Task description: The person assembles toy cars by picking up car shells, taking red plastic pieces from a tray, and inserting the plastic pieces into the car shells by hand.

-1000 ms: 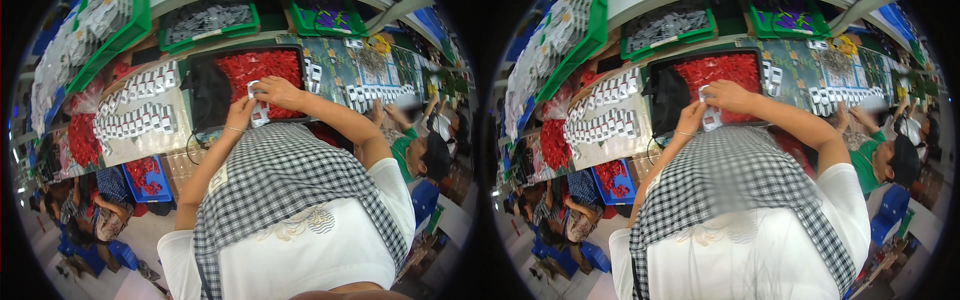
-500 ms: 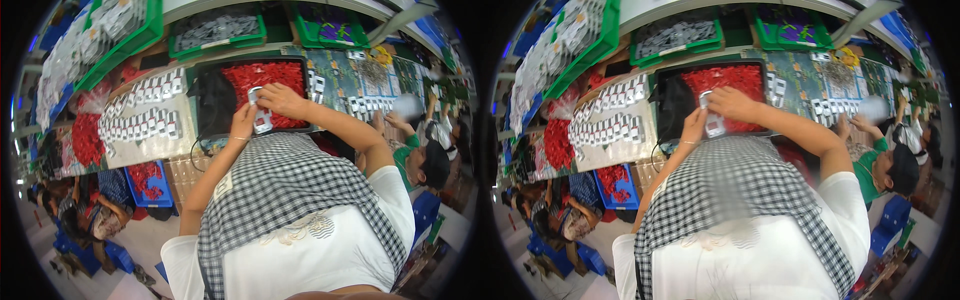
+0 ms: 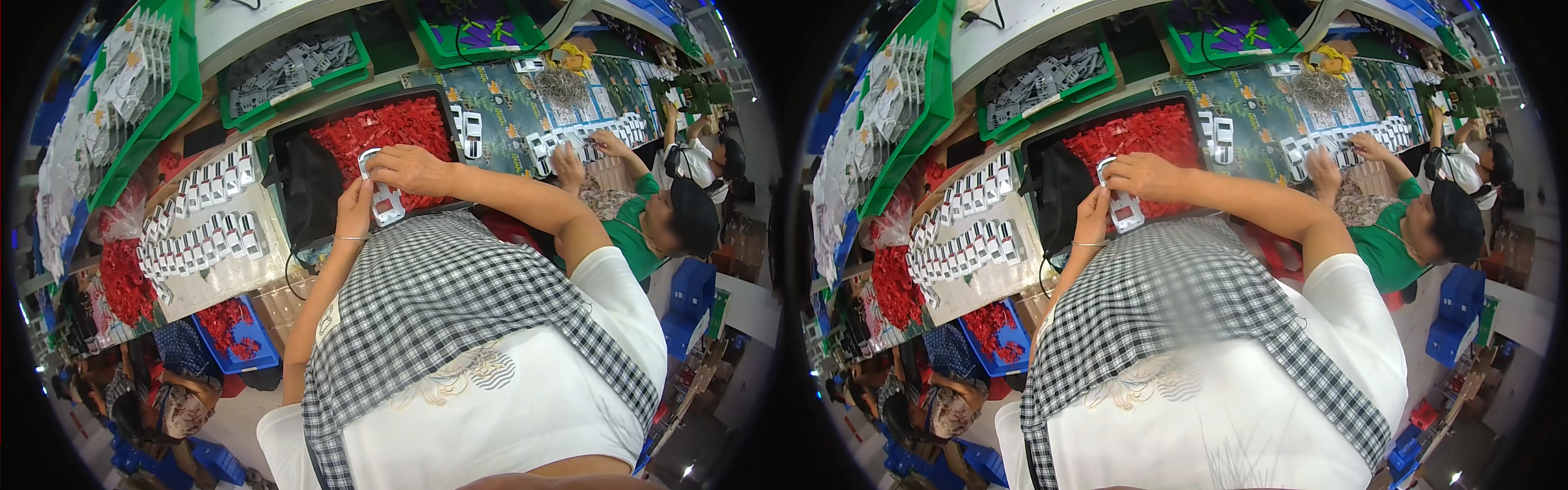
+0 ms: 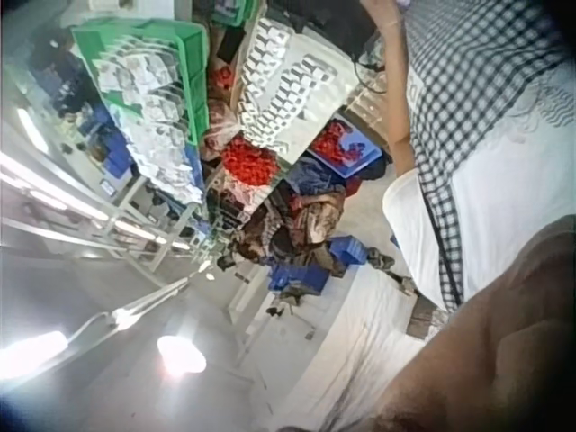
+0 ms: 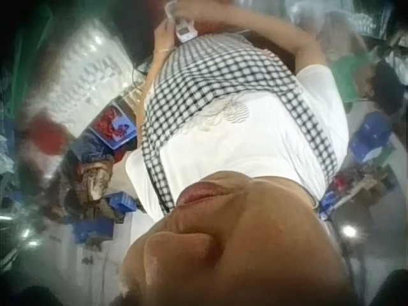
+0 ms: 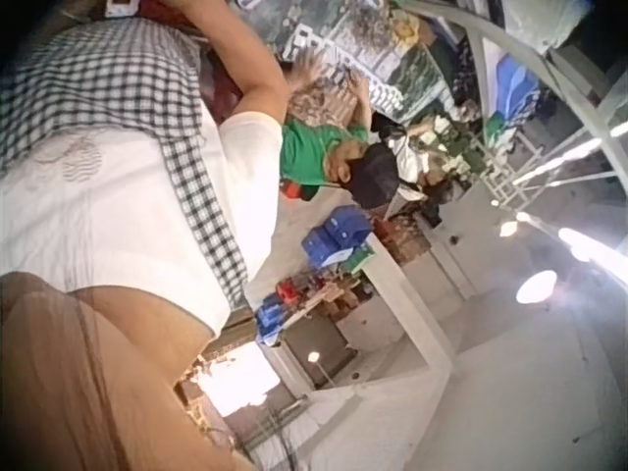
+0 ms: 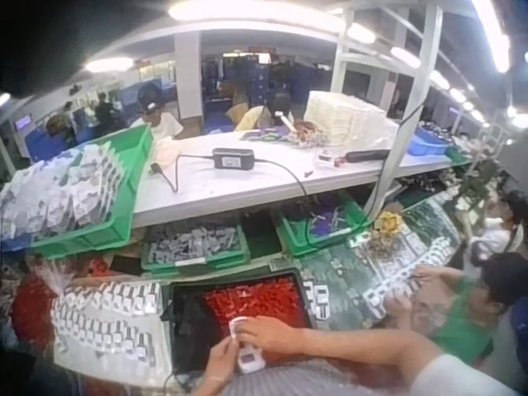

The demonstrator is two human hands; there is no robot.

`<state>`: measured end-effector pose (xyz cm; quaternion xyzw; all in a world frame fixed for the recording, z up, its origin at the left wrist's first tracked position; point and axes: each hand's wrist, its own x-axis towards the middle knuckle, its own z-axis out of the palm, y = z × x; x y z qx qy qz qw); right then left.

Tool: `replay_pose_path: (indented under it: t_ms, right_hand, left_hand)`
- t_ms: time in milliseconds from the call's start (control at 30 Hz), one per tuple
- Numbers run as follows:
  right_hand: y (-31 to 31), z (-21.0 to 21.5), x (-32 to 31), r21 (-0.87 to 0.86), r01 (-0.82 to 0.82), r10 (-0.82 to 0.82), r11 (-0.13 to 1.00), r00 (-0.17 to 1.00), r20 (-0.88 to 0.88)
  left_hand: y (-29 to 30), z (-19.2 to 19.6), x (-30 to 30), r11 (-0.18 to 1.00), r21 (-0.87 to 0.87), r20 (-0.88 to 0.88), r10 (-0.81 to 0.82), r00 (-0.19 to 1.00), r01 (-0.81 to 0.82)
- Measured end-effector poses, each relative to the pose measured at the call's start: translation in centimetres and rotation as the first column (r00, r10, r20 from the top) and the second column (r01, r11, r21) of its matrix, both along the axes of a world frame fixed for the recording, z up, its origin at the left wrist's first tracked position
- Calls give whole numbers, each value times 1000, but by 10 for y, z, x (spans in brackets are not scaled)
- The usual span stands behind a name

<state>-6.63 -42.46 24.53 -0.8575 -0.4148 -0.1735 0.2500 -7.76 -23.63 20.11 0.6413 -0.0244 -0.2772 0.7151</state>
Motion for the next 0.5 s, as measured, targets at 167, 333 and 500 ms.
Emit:
replay_pose_path:
  t_ms: [167,333,500]
  right_hand:
    - [-7,-6,-2,-13,-55,55,998,999,3]
    - [-7,-8,-4,-70,-68,68,995,998,-8]
    - [0,-2,-5,-323,-21,33,946,999,32]
  left_hand:
    - [-2,-6,-3,999,-51,-81,12,997,-16]
    - [-6,6,-4,990,-133,-202,13,979,-41]
    - [-8,19,-5,994,-86,-272,45,961,-71]
